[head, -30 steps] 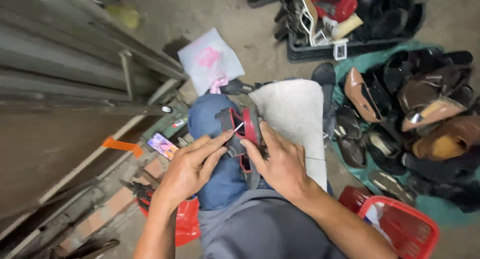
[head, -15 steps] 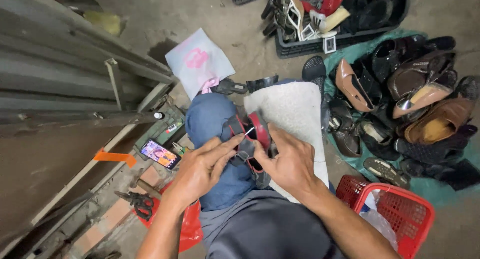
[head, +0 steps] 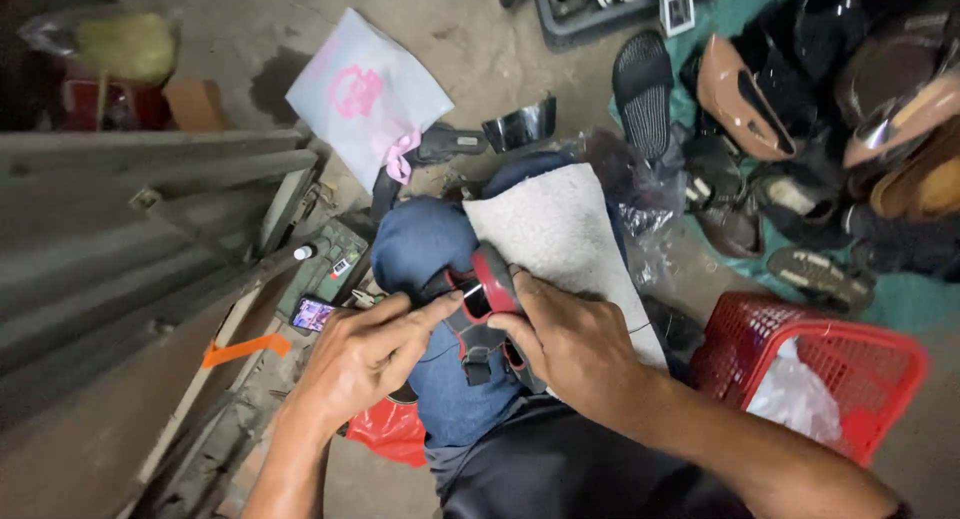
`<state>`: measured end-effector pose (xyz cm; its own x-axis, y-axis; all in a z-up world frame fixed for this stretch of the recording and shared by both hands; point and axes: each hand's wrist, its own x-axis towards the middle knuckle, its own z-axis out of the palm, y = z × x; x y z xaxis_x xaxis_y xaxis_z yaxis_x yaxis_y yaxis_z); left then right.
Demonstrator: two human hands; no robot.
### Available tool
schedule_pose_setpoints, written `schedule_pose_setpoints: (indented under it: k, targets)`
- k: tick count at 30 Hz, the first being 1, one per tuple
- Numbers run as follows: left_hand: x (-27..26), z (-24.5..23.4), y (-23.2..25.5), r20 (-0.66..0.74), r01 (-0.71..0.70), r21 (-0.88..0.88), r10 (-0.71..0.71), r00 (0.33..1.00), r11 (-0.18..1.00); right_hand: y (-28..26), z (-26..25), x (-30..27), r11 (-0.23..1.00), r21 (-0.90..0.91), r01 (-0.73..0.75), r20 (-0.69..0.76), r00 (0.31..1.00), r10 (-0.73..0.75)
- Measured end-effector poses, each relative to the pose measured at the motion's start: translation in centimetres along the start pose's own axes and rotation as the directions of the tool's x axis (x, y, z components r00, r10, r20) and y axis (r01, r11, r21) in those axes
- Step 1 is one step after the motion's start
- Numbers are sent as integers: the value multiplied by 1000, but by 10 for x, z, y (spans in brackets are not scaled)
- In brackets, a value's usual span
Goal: Repairing a shoe by hand-sewing the upper part to the sole using a needle and thread.
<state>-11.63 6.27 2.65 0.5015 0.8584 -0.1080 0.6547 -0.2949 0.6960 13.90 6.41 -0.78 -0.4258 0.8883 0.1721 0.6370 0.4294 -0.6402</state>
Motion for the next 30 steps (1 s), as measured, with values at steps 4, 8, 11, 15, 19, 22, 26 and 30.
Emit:
schedule_pose_setpoints:
  k: [4,8,11,15,19,22,26,30]
  targets:
    - [17,2,-8,53,-39,1,39,998,999,7,-6,5,999,-39,16,49,999,-14]
    - [29,7,-10,33,-17,-45,19,999,999,12,-2,2,1000,12,21,41,999,-22]
    - [39,8,-10,19,-50,-74,51,999,996,13,-1,5,1000,2,-6,78,997,6]
    - [49,15,1,-70,-42,-142,32,997,989,17,0,4,997,55,51,39,998,-53]
    - [34,29,-5,-191,-77,-91,58,980,993,14,-7,14,984,-106,141,83,988,-133]
    - [19,34,-4,-231,46,-7,-46,972,999,17,-9,14,993,2,117,35,992,-117]
    - [21,34,15,-305,43,111,-8,952,993,33,-36,15,949,297,-103,-16,993,113]
    - [16,43,17,-390,99,63,-67,919,993,91,-70,-11,952,28,-305,-206,930,304]
